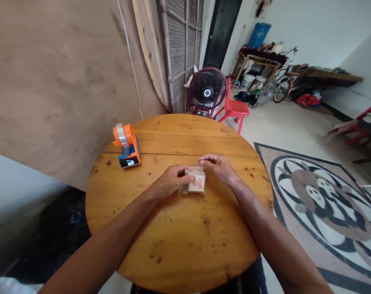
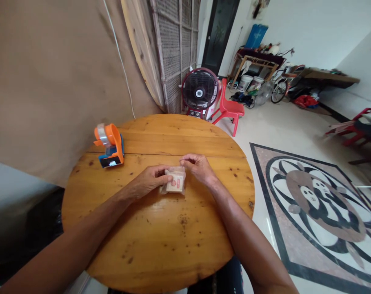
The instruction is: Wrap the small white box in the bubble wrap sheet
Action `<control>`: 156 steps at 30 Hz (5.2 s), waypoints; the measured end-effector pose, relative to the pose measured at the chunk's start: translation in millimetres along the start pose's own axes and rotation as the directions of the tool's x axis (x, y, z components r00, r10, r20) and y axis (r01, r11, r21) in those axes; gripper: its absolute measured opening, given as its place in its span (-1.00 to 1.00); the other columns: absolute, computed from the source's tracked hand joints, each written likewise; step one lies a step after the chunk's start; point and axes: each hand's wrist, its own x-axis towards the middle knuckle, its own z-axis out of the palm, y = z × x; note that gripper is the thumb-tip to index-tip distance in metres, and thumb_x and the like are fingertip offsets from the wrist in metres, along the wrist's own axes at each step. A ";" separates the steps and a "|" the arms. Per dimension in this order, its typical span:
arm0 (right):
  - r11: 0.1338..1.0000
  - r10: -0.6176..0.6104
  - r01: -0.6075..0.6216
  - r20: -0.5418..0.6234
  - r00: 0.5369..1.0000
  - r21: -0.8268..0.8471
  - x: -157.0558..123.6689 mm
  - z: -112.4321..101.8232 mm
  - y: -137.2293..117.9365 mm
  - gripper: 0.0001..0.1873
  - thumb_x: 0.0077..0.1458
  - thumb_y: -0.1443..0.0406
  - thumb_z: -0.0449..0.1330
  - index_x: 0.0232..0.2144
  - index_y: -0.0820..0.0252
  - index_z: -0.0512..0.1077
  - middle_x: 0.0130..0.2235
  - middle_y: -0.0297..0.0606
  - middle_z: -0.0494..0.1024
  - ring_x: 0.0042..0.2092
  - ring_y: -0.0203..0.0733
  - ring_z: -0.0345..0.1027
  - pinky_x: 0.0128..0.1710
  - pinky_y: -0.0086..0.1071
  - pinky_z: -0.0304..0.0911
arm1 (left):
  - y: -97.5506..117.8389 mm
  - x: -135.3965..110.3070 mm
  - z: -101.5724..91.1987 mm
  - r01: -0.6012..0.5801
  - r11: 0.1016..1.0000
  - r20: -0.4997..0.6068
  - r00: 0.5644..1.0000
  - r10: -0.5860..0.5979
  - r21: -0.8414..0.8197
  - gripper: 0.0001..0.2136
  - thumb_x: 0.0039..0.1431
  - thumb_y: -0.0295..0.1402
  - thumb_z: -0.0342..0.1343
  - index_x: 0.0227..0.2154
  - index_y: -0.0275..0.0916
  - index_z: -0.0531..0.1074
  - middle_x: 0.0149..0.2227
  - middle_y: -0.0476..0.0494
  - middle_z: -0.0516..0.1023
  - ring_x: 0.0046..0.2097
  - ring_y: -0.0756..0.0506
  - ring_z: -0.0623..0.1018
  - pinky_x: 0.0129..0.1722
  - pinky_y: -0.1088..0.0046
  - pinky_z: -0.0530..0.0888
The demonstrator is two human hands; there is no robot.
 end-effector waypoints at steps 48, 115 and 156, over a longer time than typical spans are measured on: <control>0.488 -0.582 0.492 0.151 0.799 -0.721 -51.3 14.5 -6.3 -0.81 0.15 0.36 0.14 -0.25 0.06 0.54 -0.18 -0.22 0.57 -0.15 -0.17 0.42 -0.14 -0.24 0.22 | -5.8 4.6 2.8 -0.153 0.956 -0.053 0.984 0.171 0.251 -0.71 0.19 -0.24 -0.03 -0.30 -0.30 0.53 -0.29 -0.09 0.56 -0.24 -0.06 0.51 -0.20 0.47 0.40; 0.802 -0.203 0.297 0.232 0.951 -0.518 -51.7 -17.3 8.3 -0.46 -0.02 0.23 0.32 0.05 0.07 0.38 -0.09 -0.16 0.52 -0.08 -0.07 0.41 -0.04 -0.13 0.29 | -1.0 -12.7 -8.9 -0.008 0.894 0.020 1.000 -0.001 0.447 -0.63 0.10 -0.31 0.10 -0.01 -0.23 0.41 -0.45 0.03 0.40 -0.47 0.05 0.35 -0.48 0.57 0.30; 0.801 -0.076 0.177 0.196 0.978 -0.572 -52.4 -21.1 10.3 -0.26 -0.14 0.21 0.36 0.12 0.19 0.29 -0.18 -0.22 0.50 -0.14 -0.11 0.34 -0.02 -0.15 0.20 | 1.2 -16.2 -14.0 -0.071 0.762 0.034 0.997 0.064 0.644 -0.64 0.03 -0.34 0.08 -0.06 -0.21 0.39 -0.43 0.03 0.41 -0.43 0.00 0.37 -0.41 0.50 0.29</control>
